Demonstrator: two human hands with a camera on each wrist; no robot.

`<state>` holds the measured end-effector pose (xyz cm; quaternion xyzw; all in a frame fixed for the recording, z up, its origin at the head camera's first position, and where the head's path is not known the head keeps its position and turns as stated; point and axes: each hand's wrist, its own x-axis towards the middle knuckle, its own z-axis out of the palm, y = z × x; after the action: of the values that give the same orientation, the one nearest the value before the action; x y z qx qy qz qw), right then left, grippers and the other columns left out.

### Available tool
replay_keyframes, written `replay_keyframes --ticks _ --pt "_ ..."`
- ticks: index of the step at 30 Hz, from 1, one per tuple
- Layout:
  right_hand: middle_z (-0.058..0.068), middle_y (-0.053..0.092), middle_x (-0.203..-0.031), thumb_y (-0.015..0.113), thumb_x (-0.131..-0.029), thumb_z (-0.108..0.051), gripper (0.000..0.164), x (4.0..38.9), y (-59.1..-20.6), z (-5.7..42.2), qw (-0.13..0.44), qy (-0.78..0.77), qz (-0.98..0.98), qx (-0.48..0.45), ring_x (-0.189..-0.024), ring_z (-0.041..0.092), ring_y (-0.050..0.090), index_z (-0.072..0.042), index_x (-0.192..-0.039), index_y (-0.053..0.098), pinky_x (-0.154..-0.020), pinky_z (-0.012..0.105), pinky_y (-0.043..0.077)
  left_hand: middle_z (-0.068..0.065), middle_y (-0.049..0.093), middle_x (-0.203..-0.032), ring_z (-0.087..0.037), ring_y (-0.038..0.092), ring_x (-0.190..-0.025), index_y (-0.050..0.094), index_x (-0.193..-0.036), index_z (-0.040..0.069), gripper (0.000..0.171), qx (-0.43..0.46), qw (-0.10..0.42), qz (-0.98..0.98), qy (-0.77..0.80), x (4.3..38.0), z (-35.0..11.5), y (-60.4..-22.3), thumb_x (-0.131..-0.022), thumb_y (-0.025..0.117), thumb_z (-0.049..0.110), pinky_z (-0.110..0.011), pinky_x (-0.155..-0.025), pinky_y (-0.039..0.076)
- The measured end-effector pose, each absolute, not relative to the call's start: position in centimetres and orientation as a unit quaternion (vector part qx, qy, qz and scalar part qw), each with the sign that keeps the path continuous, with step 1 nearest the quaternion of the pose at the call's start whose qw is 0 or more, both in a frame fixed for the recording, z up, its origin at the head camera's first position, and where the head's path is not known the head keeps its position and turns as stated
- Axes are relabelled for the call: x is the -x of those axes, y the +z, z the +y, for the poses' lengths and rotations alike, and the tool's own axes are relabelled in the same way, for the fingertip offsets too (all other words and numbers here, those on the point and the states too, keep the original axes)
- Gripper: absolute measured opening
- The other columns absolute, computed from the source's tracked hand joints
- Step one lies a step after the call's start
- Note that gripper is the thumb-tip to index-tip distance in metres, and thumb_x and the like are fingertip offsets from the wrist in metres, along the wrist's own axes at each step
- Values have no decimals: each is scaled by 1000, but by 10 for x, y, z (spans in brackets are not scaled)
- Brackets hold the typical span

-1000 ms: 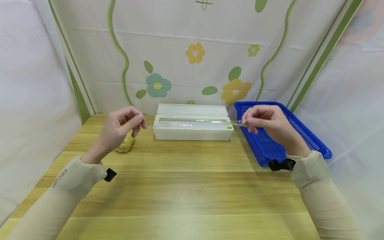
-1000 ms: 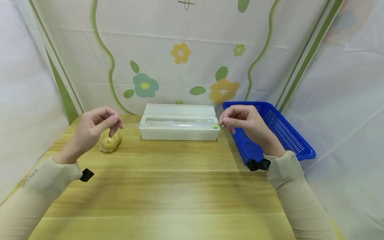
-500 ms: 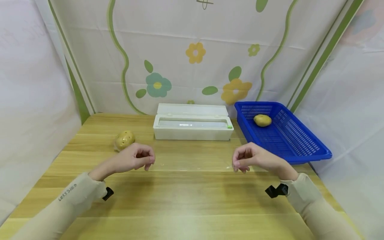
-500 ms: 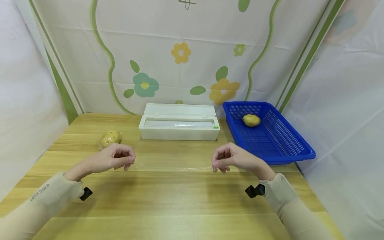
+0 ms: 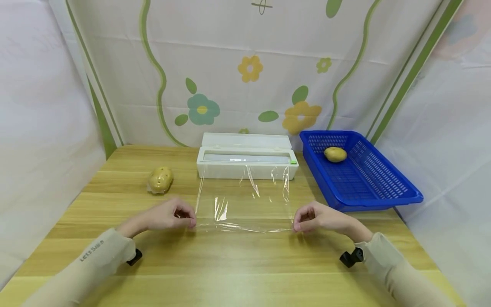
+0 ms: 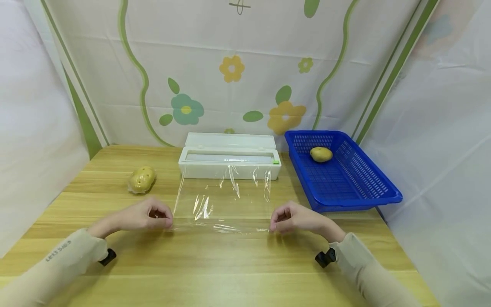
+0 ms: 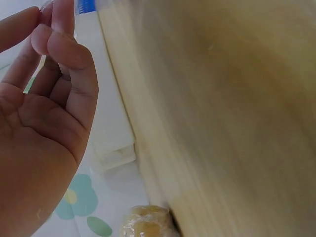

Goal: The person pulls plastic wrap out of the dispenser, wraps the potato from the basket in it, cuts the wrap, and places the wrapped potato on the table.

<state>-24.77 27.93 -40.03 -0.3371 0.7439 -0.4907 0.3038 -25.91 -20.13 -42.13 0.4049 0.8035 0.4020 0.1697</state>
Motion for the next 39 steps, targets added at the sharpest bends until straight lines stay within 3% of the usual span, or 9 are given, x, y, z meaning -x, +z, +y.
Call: replay_keyframes --ticks 5,13,21,25,29,33,39 --pt "24 63 -83 65 -95 -8 12 246 -409 273 309 -466 747 361 -65 22 54 4 -94 69 -54 27 47 9 65 -80 -8 56 -70 75 -87 18 9 -422 165 806 380 254 -197 -429 -93 69 18 -27 -63 48" --pt "23 65 -75 66 -95 -12 13 247 -416 271 302 -424 780 348 -58 33 57 -1 -92 71 -47 31 48 11 57 -74 -4 48 -67 78 -84 20 10 -420 149 817 366 251 -196 -437 -91 72 17 -24 -59 44" --pt "21 65 -74 65 -96 -15 16 246 -416 271 303 -410 791 337 -57 28 58 -1 -92 72 -48 28 48 12 57 -70 -3 48 -66 78 -82 23 10 -414 158 822 357 250 -193 -441 -90 74 20 -23 -59 43" --pt "20 65 -73 66 -96 -16 16 245 -416 270 303 -406 798 327 -57 24 57 -2 -91 73 -47 27 47 10 61 -71 -3 47 -63 76 -73 21 23 -405 165 822 365 252 -192 -441 -94 69 26 -23 -58 43" --pt "18 66 -73 66 -95 -18 16 244 -414 268 301 -399 808 313 -57 20 57 -5 -90 74 -46 26 45 14 53 -60 0 39 -55 67 -58 15 41 -395 160 827 366 253 -190 -439 -96 66 30 -20 -52 36" --pt "15 67 -73 66 -96 -18 17 243 -413 265 292 -391 817 309 -58 21 57 -7 -87 75 -47 26 44 18 38 -50 1 32 -51 64 -52 12 42 -388 150 838 354 254 -188 -435 -91 73 29 -18 -48 27" --pt "15 66 -72 67 -95 -15 18 241 -411 259 285 -384 823 306 -55 25 56 -6 -81 75 -45 24 43 20 37 -45 5 25 -44 61 -49 11 47 -393 160 840 337 251 -184 -434 -91 73 31 -18 -42 20"
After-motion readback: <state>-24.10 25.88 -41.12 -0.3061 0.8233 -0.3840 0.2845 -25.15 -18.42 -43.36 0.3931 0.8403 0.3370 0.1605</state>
